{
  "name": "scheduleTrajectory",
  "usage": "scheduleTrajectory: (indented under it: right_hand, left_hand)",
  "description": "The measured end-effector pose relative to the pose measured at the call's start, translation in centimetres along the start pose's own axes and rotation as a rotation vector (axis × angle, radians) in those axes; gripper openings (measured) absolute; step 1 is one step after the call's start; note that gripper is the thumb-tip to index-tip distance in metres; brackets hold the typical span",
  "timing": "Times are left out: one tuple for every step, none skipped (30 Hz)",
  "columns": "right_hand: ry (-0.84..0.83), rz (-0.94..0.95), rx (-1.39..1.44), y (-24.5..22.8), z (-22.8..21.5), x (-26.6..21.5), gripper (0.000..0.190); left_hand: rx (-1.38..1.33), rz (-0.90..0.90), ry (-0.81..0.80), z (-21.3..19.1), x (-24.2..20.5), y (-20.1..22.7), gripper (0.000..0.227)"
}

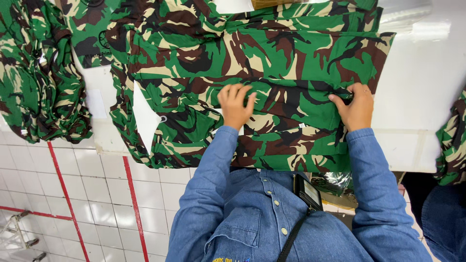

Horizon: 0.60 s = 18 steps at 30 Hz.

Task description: The person folds camouflage shirts, places a white paper insert inside the collar area, and slides the folded garments into plastic packaging.

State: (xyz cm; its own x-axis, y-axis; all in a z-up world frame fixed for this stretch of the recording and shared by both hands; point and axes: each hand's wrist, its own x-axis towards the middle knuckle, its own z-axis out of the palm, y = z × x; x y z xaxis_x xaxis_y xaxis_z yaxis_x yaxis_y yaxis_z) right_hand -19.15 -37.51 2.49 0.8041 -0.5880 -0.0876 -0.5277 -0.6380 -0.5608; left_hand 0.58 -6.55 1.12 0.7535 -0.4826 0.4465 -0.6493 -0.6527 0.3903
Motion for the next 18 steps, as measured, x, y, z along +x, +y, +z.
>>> scheduleTrajectory:
  right_hand:
    - [-0.038,0.085,0.012,0.2,-0.1,-0.6,0.059]
    - [-0.044,0.079,0.011,0.4,-0.2,-1.6,0.059]
    - [-0.075,0.145,0.027,0.5,-0.4,-2.6,0.061]
    - [-0.102,0.208,0.043,0.7,-0.5,-3.3,0.063]
    - [-0.105,0.200,0.042,0.6,-0.1,-4.5,0.063]
    - [-0.068,0.214,-0.018,0.5,0.3,-5.7,0.063]
    - [-0.030,0.228,-0.078,0.5,0.7,-6.8,0.062]
    - [-0.033,0.218,-0.082,0.3,1.5,-7.3,0.062]
    - [0.071,0.159,-0.236,0.1,2.5,-7.8,0.056]
    - [0.173,0.098,-0.387,-0.1,3.4,-8.6,0.053]
    - [0.167,0.086,-0.388,0.1,3.8,-8.8,0.053]
    - [0.229,0.055,-0.430,0.2,4.2,-8.9,0.053]
    - [0.291,0.023,-0.470,0.2,4.7,-9.1,0.052]
    - [0.281,0.006,-0.462,1.0,4.3,-9.1,0.052]
    - [0.251,-0.031,-0.397,1.8,3.9,-9.0,0.054]
    - [0.219,-0.068,-0.330,2.6,3.7,-8.9,0.057]
    - [0.206,-0.085,-0.320,3.0,3.0,-9.3,0.057]
    - [0.160,-0.118,-0.261,3.4,2.3,-9.3,0.055]
  left_hand:
    - [-0.097,0.033,-0.043,0.9,1.0,1.2,0.028]
    - [-0.093,0.026,-0.041,1.5,2.0,2.3,0.028]
    - [-0.149,0.022,-0.100,2.2,3.0,3.4,0.031]
    - [-0.204,0.020,-0.154,2.9,4.2,4.5,0.035]
    - [-0.201,0.015,-0.148,3.2,4.6,4.9,0.035]
    - [-0.277,-0.034,-0.136,3.5,4.9,5.4,0.018]
    - [-0.353,-0.082,-0.123,3.8,5.4,5.9,0.005]
    - [-0.350,-0.090,-0.114,4.0,5.7,5.8,0.005]
    - [-0.491,-0.240,-0.112,4.1,6.1,5.8,0.003]
    - [-0.629,-0.393,-0.108,4.1,6.2,5.6,0.007]
    - [-0.625,-0.403,-0.099,3.6,6.6,5.2,0.007]
    - [-0.903,-0.592,0.005,2.9,7.0,4.6,0.008]
    - [-1.179,-0.776,0.120,2.2,7.3,3.9,0.012]
    - [-1.166,-0.784,0.136,-0.8,6.4,1.3,0.012]
    - [-1.114,-0.847,0.219,-3.8,5.4,-1.4,0.013]
    - [-1.058,-0.909,0.304,-7.1,4.3,-4.0,0.015]
    - [-1.042,-0.916,0.323,-10.6,1.4,-8.7,0.015]
    - [-0.668,-0.948,0.518,-14.4,-1.7,-13.0,0.044]
